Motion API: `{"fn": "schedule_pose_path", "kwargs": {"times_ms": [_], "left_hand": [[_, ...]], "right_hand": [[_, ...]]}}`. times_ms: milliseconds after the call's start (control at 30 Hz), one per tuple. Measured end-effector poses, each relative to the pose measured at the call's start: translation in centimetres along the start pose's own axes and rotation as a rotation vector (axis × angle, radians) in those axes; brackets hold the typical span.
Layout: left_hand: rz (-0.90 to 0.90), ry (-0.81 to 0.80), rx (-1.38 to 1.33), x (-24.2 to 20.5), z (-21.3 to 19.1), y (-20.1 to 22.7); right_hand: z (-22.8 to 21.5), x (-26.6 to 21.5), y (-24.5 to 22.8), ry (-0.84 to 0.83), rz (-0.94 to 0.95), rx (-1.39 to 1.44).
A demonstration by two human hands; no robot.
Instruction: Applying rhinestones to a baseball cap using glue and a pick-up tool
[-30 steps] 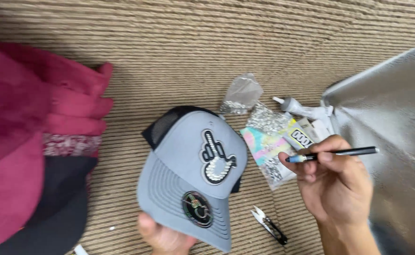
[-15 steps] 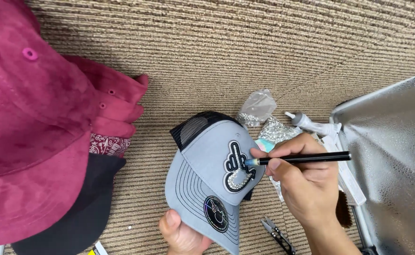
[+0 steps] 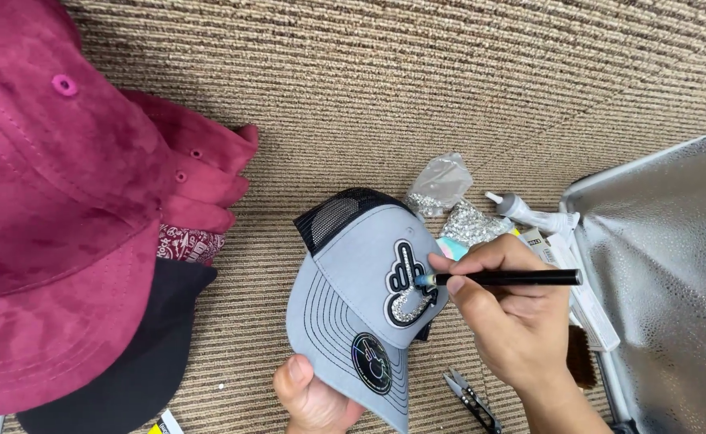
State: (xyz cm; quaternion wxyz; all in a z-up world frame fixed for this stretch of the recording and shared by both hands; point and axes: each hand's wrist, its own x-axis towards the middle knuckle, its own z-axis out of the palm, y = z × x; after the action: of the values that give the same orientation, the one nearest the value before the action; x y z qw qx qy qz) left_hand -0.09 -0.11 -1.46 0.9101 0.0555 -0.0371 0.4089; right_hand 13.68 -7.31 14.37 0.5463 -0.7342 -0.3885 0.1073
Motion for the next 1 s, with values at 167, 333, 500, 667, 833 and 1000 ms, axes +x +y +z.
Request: {"fn": "schedule_pose_path", "kwargs": {"times_ms": [167,333,500,667,833,1000], "left_hand": [[-0.029,0.058,0.026,0.0,-0.1,0.0],[-0.036,0.042,0.017,0.1,0.1,0.0],[-0.037,0.063,0.007,0.2,0.3,0.1],[-0.035,0.010,-0.029,0.4,0.7,0.1],[-0.012,0.027,0.002,0.4,0.8,0.1],[-0.032,0.023,-0.019,0.2,0.2,0.0]], "right_hand": [[0.1,-0.1,0.2,0.012,-0.001,-0.007],[0.2,-0.1,0.0,0.028,0.004,-0.030],[0.3,0.0,0.3,0.025,0.002,-0.041],[0.5,-0.1,0.4,0.034,-0.007,-0.054],[0.1,-0.4,1.5,0.040,-0.012,0.198],[0.0,-0.3,1.9,0.063,-0.004,0.235]]}}
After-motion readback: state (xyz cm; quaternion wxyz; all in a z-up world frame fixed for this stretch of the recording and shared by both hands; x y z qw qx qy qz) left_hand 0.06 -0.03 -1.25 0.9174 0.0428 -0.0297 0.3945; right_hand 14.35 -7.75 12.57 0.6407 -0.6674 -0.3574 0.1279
